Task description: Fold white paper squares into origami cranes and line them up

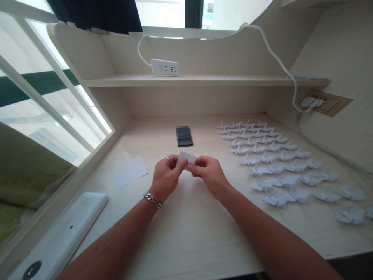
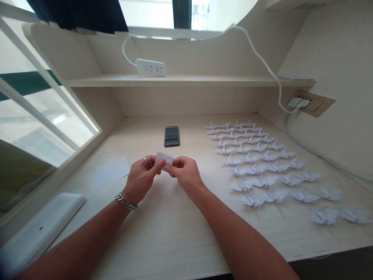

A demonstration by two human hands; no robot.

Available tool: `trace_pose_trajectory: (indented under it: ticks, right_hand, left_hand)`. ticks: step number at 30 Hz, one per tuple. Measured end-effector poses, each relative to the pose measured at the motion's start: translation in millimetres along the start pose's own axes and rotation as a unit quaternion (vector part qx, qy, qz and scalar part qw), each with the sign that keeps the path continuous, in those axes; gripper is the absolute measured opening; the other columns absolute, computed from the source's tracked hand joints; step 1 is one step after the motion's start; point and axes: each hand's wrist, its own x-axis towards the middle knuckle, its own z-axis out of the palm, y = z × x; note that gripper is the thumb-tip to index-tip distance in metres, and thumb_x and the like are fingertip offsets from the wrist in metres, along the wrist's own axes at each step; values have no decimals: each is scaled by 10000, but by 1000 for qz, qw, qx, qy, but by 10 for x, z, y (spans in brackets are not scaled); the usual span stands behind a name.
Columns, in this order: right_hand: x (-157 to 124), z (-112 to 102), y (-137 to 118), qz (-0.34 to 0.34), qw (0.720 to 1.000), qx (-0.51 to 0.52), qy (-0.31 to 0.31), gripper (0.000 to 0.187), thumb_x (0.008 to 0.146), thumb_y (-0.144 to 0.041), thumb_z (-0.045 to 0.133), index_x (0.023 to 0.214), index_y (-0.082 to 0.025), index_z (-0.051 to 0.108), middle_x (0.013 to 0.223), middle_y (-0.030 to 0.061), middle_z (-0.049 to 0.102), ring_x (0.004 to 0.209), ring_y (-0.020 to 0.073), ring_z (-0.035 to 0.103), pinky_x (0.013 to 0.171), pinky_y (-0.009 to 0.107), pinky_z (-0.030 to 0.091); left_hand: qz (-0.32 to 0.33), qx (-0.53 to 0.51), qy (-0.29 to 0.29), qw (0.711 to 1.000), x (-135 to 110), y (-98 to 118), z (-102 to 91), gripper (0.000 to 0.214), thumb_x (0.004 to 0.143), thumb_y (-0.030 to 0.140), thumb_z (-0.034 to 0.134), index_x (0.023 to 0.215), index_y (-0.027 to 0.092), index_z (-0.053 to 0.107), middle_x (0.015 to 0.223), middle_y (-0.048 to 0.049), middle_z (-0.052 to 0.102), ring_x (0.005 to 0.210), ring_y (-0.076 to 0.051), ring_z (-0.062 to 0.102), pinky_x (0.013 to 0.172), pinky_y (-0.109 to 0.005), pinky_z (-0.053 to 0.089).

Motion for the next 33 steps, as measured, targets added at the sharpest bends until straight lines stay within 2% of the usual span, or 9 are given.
trace_pose_trajectory:
  ticks: [4,9,14,20,26,33]
  right_hand:
    - [-10,24,15,-2,1000,22,7,324,534,-375,846,667,-147,658,611,4,639,581,117,547,594,272,447]
    - [-30,51,-6,-11,998,46,28,301,526,-340,852,610,-146,638,534,-13,604,514,99,512,548,258,421]
    - [-27,40,6,-15,999,38,19,281,566,-347,830,653,-147,652,614,8,644,596,129,570,620,285,467]
    - [-28,45,-13,-15,998,50,40,268,556,-310,826,565,-151,611,505,-21,575,494,97,491,531,262,416]
    - [-17,33,-8,-7,997,71,25,313,545,-356,841,705,-142,678,652,17,672,623,139,599,665,311,498]
    - [-8,14,9,-8,999,41,19,321,523,-363,852,663,-131,680,583,18,650,555,129,560,563,281,453]
  left_hand:
    - [1,6,-5,1000,-2,-26,13,241,736,372,714,704,140,656,628,5,638,562,-105,534,556,-231,419]
    - [1,-17,16,1000,-13,-35,39,228,746,354,703,698,140,640,638,4,641,564,-102,530,554,-225,412]
    - [1,4,14,1000,-22,-26,44,218,741,341,704,678,142,640,628,6,641,561,-105,531,552,-229,409]
    - [-6,-18,20,1000,-30,-24,61,228,740,355,704,679,145,639,631,3,649,566,-110,543,552,-231,412]
    - [-7,1,2,1000,-39,-32,62,257,730,390,717,703,141,660,650,-8,661,575,-115,554,541,-229,411]
    - [-37,-41,-17,998,-10,-61,26,259,727,379,723,743,124,683,643,-22,668,563,-118,560,545,-238,432]
